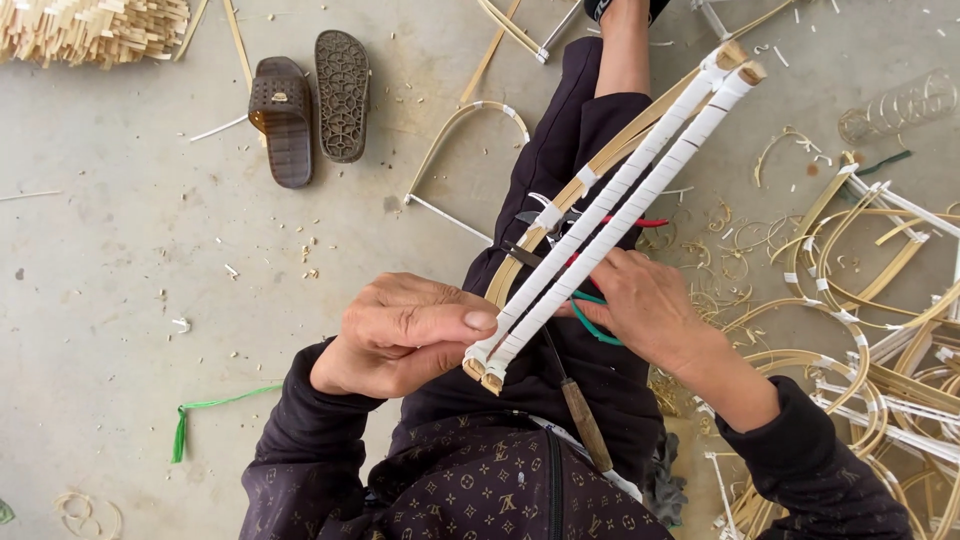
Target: The recorder is assembling and securing wooden bamboo frame components using white tape and cutting tools while sitting on the floor.
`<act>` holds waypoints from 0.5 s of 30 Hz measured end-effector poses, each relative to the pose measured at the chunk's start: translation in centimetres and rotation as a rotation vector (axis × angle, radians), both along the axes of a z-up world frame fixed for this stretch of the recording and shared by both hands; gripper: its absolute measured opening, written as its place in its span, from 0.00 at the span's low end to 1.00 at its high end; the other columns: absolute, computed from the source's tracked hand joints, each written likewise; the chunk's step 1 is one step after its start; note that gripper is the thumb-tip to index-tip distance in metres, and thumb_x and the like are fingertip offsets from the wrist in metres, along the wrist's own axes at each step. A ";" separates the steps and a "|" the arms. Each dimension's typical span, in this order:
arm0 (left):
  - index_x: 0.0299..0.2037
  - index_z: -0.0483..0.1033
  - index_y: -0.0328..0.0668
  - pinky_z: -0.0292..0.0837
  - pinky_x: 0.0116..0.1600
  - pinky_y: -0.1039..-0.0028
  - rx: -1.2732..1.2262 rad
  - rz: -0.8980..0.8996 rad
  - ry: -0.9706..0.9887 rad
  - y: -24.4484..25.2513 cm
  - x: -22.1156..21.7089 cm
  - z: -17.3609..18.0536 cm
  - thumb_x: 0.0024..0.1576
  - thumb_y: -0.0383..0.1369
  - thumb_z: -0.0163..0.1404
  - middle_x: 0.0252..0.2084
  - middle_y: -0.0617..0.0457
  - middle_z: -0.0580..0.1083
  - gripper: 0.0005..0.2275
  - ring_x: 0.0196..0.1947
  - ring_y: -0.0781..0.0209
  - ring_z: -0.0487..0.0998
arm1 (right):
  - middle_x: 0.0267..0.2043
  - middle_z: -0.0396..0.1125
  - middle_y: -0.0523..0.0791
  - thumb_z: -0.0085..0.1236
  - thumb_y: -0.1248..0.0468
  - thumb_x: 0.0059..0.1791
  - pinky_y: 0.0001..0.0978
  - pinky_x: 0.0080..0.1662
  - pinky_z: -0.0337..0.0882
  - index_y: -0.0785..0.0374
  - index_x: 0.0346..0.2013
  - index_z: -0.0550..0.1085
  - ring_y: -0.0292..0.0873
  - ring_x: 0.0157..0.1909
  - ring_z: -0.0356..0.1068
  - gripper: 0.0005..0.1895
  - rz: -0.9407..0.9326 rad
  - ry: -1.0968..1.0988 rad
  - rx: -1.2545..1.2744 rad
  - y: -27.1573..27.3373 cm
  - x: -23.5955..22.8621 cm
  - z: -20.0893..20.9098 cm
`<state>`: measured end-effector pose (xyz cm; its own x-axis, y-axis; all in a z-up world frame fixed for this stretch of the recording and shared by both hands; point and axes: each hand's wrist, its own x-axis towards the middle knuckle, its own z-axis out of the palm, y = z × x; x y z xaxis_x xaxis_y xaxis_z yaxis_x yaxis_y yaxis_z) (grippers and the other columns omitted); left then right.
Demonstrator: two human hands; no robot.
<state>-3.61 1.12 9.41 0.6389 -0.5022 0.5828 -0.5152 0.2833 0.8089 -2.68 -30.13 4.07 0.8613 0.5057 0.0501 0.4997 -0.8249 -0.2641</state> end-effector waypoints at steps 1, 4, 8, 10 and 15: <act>0.57 0.75 0.38 0.83 0.51 0.70 0.000 -0.003 -0.003 0.1 0.0 -0.2 0.57 0.16 0.60 0.49 0.42 0.80 0.19 0.50 0.50 0.86 | 0.40 0.71 0.47 0.64 0.53 0.39 0.47 0.40 0.73 0.60 0.45 0.74 0.52 0.42 0.74 0.24 -0.003 -0.003 0.000 0.0 -0.1 0.6; 0.57 0.76 0.39 0.83 0.54 0.67 -0.015 0.040 -0.030 0.3 0.1 -0.7 0.57 0.16 0.59 0.48 0.43 0.81 0.19 0.49 0.50 0.86 | 0.38 0.70 0.46 0.65 0.46 0.40 0.46 0.42 0.74 0.59 0.43 0.74 0.51 0.42 0.73 0.25 -0.091 0.073 -0.100 -0.2 0.4 2.1; 0.58 0.75 0.40 0.83 0.52 0.69 -0.013 0.029 -0.041 -0.2 0.1 -0.2 0.56 0.16 0.59 0.49 0.42 0.80 0.20 0.50 0.50 0.86 | 0.37 0.70 0.47 0.66 0.41 0.40 0.45 0.42 0.74 0.58 0.42 0.75 0.51 0.42 0.73 0.28 -0.177 0.131 -0.158 -0.9 0.4 1.9; 0.58 0.75 0.40 0.84 0.51 0.71 -0.012 0.001 -0.051 -0.5 0.2 0.1 0.56 0.16 0.59 0.49 0.43 0.81 0.20 0.49 0.51 0.87 | 0.38 0.71 0.47 0.66 0.41 0.40 0.45 0.42 0.74 0.59 0.43 0.75 0.52 0.42 0.73 0.28 -0.151 0.071 -0.125 -1.2 0.4 1.0; 0.62 0.75 0.45 0.83 0.50 0.68 -0.068 -0.003 -0.045 -0.7 0.5 -0.8 0.57 0.15 0.56 0.48 0.42 0.81 0.23 0.48 0.50 0.86 | 0.33 0.71 0.47 0.67 0.44 0.40 0.47 0.38 0.73 0.60 0.39 0.76 0.53 0.38 0.74 0.25 -0.064 0.035 -0.046 -0.9 1.1 -0.4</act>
